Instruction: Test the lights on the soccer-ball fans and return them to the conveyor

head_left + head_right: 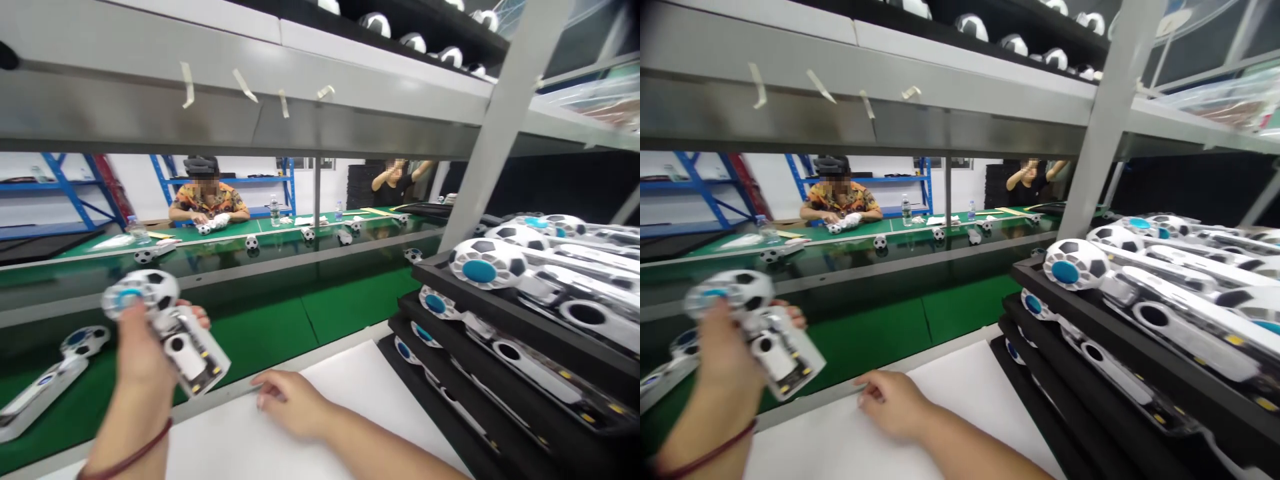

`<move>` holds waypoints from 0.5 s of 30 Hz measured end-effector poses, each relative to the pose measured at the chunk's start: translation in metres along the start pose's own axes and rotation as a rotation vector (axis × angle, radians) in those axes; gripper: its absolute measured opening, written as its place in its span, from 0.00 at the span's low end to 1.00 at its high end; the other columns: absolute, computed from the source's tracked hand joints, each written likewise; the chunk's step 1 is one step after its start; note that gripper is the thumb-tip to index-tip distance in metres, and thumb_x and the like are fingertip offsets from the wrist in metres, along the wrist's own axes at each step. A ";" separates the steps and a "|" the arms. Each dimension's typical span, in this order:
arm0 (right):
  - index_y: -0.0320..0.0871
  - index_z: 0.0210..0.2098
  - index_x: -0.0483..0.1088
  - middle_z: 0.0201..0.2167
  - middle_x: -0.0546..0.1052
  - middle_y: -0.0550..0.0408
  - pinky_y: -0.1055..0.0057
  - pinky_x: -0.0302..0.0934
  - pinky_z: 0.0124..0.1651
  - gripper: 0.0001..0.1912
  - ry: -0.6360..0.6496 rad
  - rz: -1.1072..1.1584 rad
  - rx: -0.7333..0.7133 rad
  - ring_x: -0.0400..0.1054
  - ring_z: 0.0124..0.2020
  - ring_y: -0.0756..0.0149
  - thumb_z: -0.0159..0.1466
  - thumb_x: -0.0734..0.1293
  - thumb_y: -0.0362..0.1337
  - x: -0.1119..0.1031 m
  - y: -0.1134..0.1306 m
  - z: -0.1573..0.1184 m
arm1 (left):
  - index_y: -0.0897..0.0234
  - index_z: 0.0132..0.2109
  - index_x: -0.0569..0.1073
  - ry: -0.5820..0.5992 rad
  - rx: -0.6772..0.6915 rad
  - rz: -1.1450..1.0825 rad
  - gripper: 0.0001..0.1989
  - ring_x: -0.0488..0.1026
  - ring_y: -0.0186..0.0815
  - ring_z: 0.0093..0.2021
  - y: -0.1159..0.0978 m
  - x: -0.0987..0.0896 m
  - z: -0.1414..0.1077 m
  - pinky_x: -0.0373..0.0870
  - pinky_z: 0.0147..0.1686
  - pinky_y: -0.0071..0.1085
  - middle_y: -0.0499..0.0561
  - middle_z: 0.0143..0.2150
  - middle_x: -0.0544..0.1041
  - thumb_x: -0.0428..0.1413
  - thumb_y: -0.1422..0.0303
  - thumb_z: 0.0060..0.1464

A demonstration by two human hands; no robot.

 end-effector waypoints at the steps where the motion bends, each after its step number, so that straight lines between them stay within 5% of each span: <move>1: 0.45 0.46 0.68 0.37 0.74 0.53 0.69 0.61 0.45 0.16 -0.004 -0.001 0.006 0.68 0.40 0.65 0.58 0.61 0.38 0.000 0.001 0.000 | 0.62 0.28 0.64 0.026 0.039 0.114 0.26 0.71 0.39 0.25 0.008 0.003 0.006 0.69 0.26 0.33 0.48 0.20 0.71 0.37 0.44 0.45; 4: 0.43 0.45 0.69 0.38 0.74 0.52 0.68 0.61 0.44 0.16 -0.005 -0.004 0.022 0.68 0.39 0.64 0.58 0.61 0.36 0.000 0.004 -0.001 | 0.68 0.34 0.70 0.050 0.059 0.369 0.25 0.73 0.45 0.34 0.046 0.006 0.026 0.68 0.34 0.36 0.56 0.29 0.76 0.47 0.48 0.46; 7: 0.42 0.44 0.69 0.38 0.74 0.51 0.67 0.61 0.43 0.15 0.019 -0.018 0.020 0.67 0.40 0.63 0.58 0.60 0.36 0.002 0.008 -0.002 | 0.67 0.41 0.71 -0.021 0.100 0.622 0.18 0.69 0.47 0.47 0.071 -0.012 0.044 0.62 0.48 0.39 0.58 0.41 0.76 0.52 0.59 0.47; 11: 0.44 0.44 0.69 0.39 0.73 0.51 0.66 0.60 0.45 0.14 0.045 -0.059 0.010 0.67 0.41 0.62 0.59 0.59 0.37 0.005 0.011 -0.005 | 0.69 0.44 0.73 -0.203 0.128 0.949 0.16 0.49 0.51 0.61 0.064 -0.065 0.053 0.44 0.58 0.44 0.65 0.57 0.63 0.52 0.65 0.49; 15: 0.44 0.43 0.70 0.41 0.72 0.51 0.65 0.60 0.45 0.14 0.053 -0.101 0.011 0.66 0.42 0.62 0.60 0.59 0.37 0.006 0.012 -0.007 | 0.72 0.54 0.65 -0.473 0.079 1.167 0.25 0.34 0.58 0.63 0.041 -0.128 0.044 0.38 0.57 0.54 0.70 0.63 0.46 0.51 0.64 0.50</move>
Point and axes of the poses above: each hand's wrist, its own z-axis towards the middle knuckle, its own x-axis out of the palm, y = z × x, the point moved 8 cm from there along z, towards the middle knuckle
